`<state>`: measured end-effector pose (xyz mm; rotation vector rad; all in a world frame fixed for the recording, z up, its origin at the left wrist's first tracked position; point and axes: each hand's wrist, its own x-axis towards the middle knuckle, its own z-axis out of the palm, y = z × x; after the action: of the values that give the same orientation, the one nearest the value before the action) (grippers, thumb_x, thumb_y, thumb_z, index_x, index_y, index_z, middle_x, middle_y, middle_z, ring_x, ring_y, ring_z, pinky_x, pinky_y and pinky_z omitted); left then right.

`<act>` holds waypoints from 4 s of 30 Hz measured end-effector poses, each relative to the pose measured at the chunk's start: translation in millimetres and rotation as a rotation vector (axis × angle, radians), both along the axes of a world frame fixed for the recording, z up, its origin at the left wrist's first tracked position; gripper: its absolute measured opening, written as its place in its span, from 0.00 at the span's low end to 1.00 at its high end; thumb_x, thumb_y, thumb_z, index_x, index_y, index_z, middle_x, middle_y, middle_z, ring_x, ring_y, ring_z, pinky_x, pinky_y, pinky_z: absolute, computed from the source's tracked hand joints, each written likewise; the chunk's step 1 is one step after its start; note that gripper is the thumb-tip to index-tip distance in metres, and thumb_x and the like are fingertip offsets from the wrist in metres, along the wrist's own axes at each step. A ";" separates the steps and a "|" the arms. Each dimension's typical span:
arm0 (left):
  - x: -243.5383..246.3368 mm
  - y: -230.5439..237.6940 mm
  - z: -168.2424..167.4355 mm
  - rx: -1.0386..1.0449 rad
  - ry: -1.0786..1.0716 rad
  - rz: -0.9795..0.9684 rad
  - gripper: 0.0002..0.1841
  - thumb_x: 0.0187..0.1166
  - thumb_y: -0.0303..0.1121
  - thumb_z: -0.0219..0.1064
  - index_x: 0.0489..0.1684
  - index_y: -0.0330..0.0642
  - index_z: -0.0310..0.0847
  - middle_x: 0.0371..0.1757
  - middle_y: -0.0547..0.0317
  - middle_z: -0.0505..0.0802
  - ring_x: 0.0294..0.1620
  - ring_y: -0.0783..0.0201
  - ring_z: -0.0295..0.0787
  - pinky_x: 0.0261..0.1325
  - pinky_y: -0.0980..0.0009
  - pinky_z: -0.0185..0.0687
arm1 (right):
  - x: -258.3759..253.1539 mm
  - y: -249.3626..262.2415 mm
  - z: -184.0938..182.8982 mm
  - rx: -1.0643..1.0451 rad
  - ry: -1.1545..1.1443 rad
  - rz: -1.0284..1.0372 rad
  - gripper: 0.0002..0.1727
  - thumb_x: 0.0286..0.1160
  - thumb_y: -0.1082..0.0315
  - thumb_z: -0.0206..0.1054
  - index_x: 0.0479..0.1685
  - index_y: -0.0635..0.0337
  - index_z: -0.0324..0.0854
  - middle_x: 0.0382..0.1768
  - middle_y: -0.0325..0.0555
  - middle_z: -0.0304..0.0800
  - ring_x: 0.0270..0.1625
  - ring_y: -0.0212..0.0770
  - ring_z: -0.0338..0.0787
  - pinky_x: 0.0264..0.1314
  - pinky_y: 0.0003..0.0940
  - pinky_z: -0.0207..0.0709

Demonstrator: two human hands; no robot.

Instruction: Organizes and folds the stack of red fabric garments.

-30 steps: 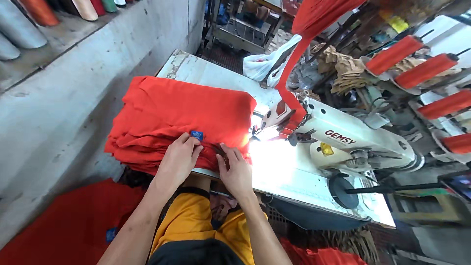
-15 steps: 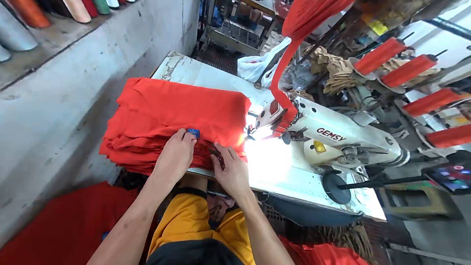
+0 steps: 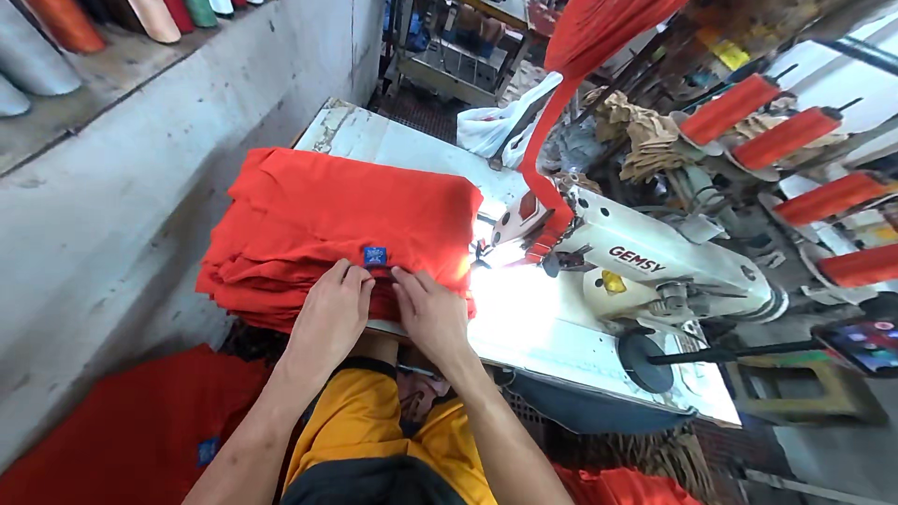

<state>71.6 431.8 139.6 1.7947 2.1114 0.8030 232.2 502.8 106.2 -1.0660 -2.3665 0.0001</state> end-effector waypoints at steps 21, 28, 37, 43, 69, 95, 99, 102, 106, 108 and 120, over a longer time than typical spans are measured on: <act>6.1 27.3 -12.2 -0.197 0.096 -0.026 0.12 0.83 0.35 0.69 0.50 0.35 0.89 0.55 0.43 0.90 0.58 0.45 0.90 0.64 0.50 0.84 | 23.8 -22.0 -0.5 -0.267 0.072 -0.080 0.20 0.84 0.56 0.62 0.64 0.53 0.90 0.53 0.46 0.94 0.37 0.42 0.94 0.33 0.39 0.86; 6.0 13.4 -19.0 -0.094 0.246 -0.025 0.10 0.87 0.26 0.58 0.51 0.32 0.86 0.52 0.41 0.86 0.59 0.44 0.86 0.65 0.52 0.84 | 29.3 -22.9 -13.0 -0.125 0.141 -0.034 0.18 0.81 0.56 0.66 0.63 0.51 0.90 0.46 0.43 0.93 0.31 0.39 0.92 0.26 0.38 0.84; 6.5 -12.0 -24.7 0.136 0.138 0.047 0.11 0.86 0.32 0.63 0.42 0.33 0.88 0.43 0.44 0.88 0.46 0.46 0.91 0.52 0.50 0.88 | 2.2 -26.0 -6.0 -0.013 0.002 0.058 0.16 0.83 0.59 0.64 0.62 0.47 0.91 0.44 0.42 0.95 0.36 0.43 0.94 0.30 0.39 0.86; 8.6 -15.4 -23.7 0.153 0.110 0.062 0.10 0.85 0.32 0.63 0.40 0.35 0.87 0.40 0.45 0.88 0.43 0.46 0.91 0.49 0.50 0.88 | -6.7 -22.0 -9.2 0.049 -0.017 0.095 0.15 0.82 0.65 0.62 0.57 0.44 0.93 0.41 0.38 0.95 0.35 0.41 0.93 0.27 0.37 0.83; 11.9 3.0 -22.1 0.039 0.011 -0.011 0.13 0.89 0.33 0.60 0.46 0.32 0.87 0.47 0.41 0.90 0.49 0.45 0.92 0.57 0.50 0.87 | 22.7 -2.9 -5.5 -0.361 0.115 0.031 0.27 0.85 0.42 0.59 0.70 0.50 0.85 0.53 0.45 0.92 0.42 0.41 0.92 0.40 0.42 0.86; 18.9 -6.7 -35.9 0.099 0.061 -0.054 0.13 0.88 0.35 0.62 0.52 0.37 0.90 0.47 0.43 0.91 0.49 0.46 0.93 0.56 0.51 0.89 | 5.7 -3.4 -32.3 -0.162 0.228 -0.160 0.12 0.68 0.67 0.70 0.48 0.59 0.88 0.30 0.44 0.94 0.28 0.46 0.92 0.27 0.47 0.82; 21.0 0.4 -28.7 -0.104 0.130 -0.095 0.14 0.90 0.34 0.59 0.55 0.35 0.89 0.54 0.41 0.90 0.58 0.45 0.90 0.64 0.52 0.86 | 19.5 -5.9 -24.6 -0.322 0.195 -0.084 0.17 0.76 0.57 0.68 0.56 0.56 0.87 0.37 0.43 0.94 0.32 0.41 0.91 0.33 0.44 0.83; 21.7 -6.6 -30.9 -0.034 0.124 -0.060 0.14 0.90 0.32 0.58 0.52 0.33 0.89 0.52 0.41 0.91 0.55 0.44 0.91 0.62 0.52 0.87 | 31.3 -16.6 -8.8 -0.377 0.164 -0.027 0.25 0.81 0.47 0.64 0.65 0.56 0.87 0.49 0.43 0.97 0.40 0.39 0.95 0.39 0.42 0.86; 21.9 -21.1 -40.1 0.124 0.106 0.036 0.13 0.88 0.33 0.59 0.47 0.34 0.87 0.45 0.43 0.90 0.48 0.45 0.92 0.55 0.52 0.89 | 34.0 -31.1 -13.2 -0.211 0.117 0.037 0.22 0.84 0.49 0.63 0.65 0.52 0.89 0.44 0.42 0.94 0.35 0.38 0.92 0.32 0.37 0.85; 21.5 -25.3 -41.4 0.141 0.089 0.053 0.12 0.87 0.33 0.59 0.46 0.35 0.88 0.44 0.43 0.91 0.47 0.46 0.93 0.55 0.53 0.89 | 28.9 -34.6 -19.5 -0.114 0.069 0.045 0.19 0.82 0.53 0.65 0.63 0.49 0.91 0.40 0.41 0.93 0.34 0.39 0.92 0.31 0.37 0.84; 17.7 -51.3 -50.4 0.193 -0.065 0.093 0.12 0.86 0.37 0.61 0.46 0.41 0.89 0.46 0.50 0.92 0.45 0.57 0.93 0.51 0.63 0.89 | 49.5 -41.3 12.9 -0.447 0.077 0.195 0.19 0.88 0.56 0.60 0.66 0.57 0.83 0.51 0.43 0.93 0.43 0.36 0.93 0.44 0.37 0.89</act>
<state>89.3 380.5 89.2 1.7450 2.1535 1.1080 281.7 461.5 119.1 -0.9980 -2.4477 0.6555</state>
